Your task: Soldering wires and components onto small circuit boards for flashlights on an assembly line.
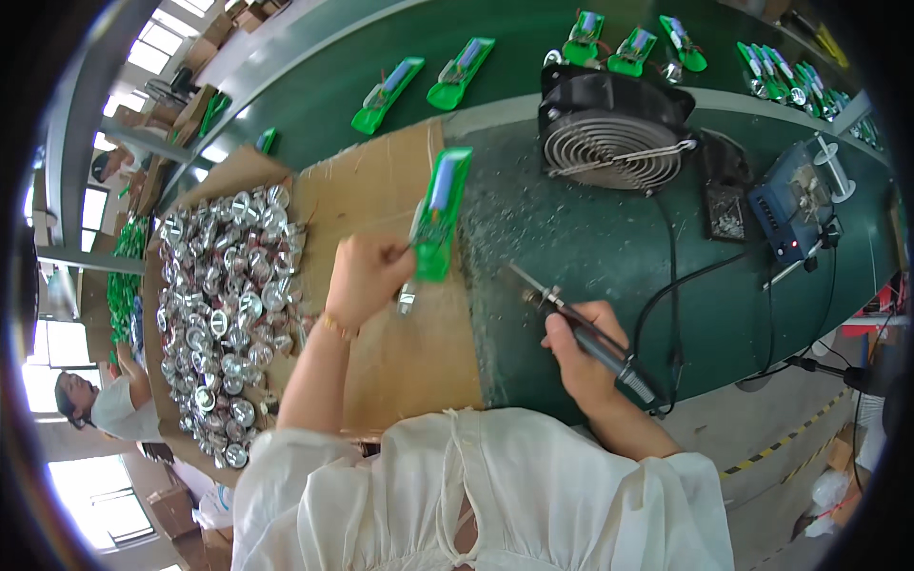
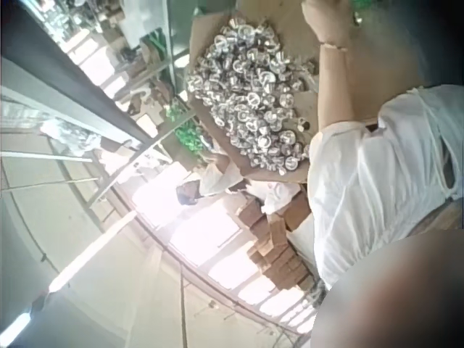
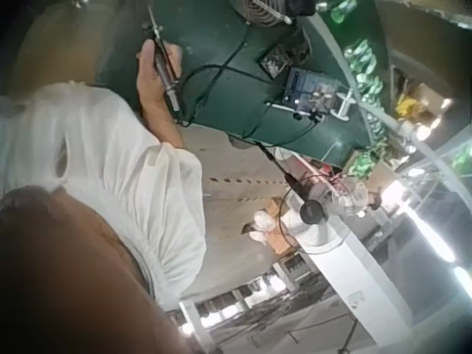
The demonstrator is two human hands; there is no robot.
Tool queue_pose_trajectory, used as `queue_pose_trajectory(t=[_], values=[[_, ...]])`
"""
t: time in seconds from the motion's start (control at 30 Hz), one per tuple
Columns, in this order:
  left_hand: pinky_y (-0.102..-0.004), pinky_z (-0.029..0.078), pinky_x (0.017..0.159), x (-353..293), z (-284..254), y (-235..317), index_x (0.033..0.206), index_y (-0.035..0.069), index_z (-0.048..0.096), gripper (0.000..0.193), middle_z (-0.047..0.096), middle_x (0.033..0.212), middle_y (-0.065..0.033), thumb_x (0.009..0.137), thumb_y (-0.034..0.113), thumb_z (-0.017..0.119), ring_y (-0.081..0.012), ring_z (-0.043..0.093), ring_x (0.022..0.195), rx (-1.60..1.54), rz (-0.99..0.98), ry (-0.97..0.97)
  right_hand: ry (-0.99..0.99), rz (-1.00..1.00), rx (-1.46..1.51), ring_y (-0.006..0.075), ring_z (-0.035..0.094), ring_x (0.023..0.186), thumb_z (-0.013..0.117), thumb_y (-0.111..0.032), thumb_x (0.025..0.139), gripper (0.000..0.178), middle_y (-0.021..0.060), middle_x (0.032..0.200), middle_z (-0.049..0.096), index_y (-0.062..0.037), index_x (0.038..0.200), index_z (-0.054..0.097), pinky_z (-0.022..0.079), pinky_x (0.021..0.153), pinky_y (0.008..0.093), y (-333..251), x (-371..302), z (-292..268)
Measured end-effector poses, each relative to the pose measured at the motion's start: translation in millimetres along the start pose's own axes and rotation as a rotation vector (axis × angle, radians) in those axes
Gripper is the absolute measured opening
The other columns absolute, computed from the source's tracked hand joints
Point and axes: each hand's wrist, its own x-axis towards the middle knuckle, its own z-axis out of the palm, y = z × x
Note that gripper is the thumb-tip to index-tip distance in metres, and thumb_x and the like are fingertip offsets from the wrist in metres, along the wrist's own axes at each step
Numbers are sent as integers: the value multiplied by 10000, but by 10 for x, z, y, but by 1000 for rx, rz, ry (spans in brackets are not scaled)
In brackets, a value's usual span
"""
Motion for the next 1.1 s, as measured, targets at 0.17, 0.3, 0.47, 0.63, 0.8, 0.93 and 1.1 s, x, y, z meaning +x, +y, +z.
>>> queue_pose_trajectory(t=[0.17, 0.3, 0.47, 0.63, 0.8, 0.93, 1.1], values=[[-384, 513, 649, 1703, 236, 493, 761, 61, 710, 219, 637, 633, -134, 742, 258, 614, -281, 641, 620, 75, 183, 114, 18, 114, -81, 103, 628, 596, 674, -71, 825, 169, 84, 675, 651, 7, 877, 533, 506, 556, 257, 40, 19, 24], [-396, 432, 904, 2634, 417, 509, 947, 100, 700, 295, 607, 1093, -152, 773, 338, 679, -308, 535, 1082, -50, 428, 568, -37, 197, -75, 99, 598, 585, 629, -27, 842, 139, 76, 662, 625, 5, 878, 498, 474, 523, 241, -32, 23, 17], [-458, 416, 979, 3067, 396, 226, 1358, 223, 425, 592, 435, 1288, -240, 810, 325, 626, -423, 479, 1152, 89, 352, 163, -42, 230, -155, 107, 626, 627, 658, -46, 821, 155, 92, 679, 650, 6, 865, 518, 511, 586, 281, -75, 70, 49], [-448, 444, 915, 2621, 297, 174, 1399, 237, 359, 600, 477, 1229, -227, 831, 296, 545, -407, 526, 1094, 31, 182, 74, -15, 147, -5, 85, 624, 602, 715, -105, 803, 191, 73, 664, 660, -12, 864, 560, 490, 548, 251, 41, 66, 53], [-463, 446, 895, 1313, -62, -231, 1404, 203, 345, 594, 470, 1214, -231, 844, 263, 532, -416, 527, 1082, 139, 176, 171, 4, 166, 43, 72, 590, 593, 723, -115, 789, 169, 46, 662, 643, -29, 837, 586, 468, 537, 246, 116, 56, 84], [-451, 428, 931, 520, -345, -405, 1402, 113, 334, 673, 450, 1260, -248, 807, 248, 620, -423, 484, 1133, 346, 108, 55, -31, 144, 46, 78, 580, 600, 709, -140, 801, 166, 50, 675, 637, -37, 843, 586, 469, 548, 261, 60, 71, 134], [-419, 445, 900, 357, -469, 602, 1317, 41, 456, 612, 507, 1203, -195, 752, 106, 679, -347, 531, 1066, 292, 613, 341, -43, 8, -48, 112, 568, 615, 701, -182, 816, 171, 44, 684, 612, -67, 844, 578, 468, 578, 282, 12, 90, 170]])
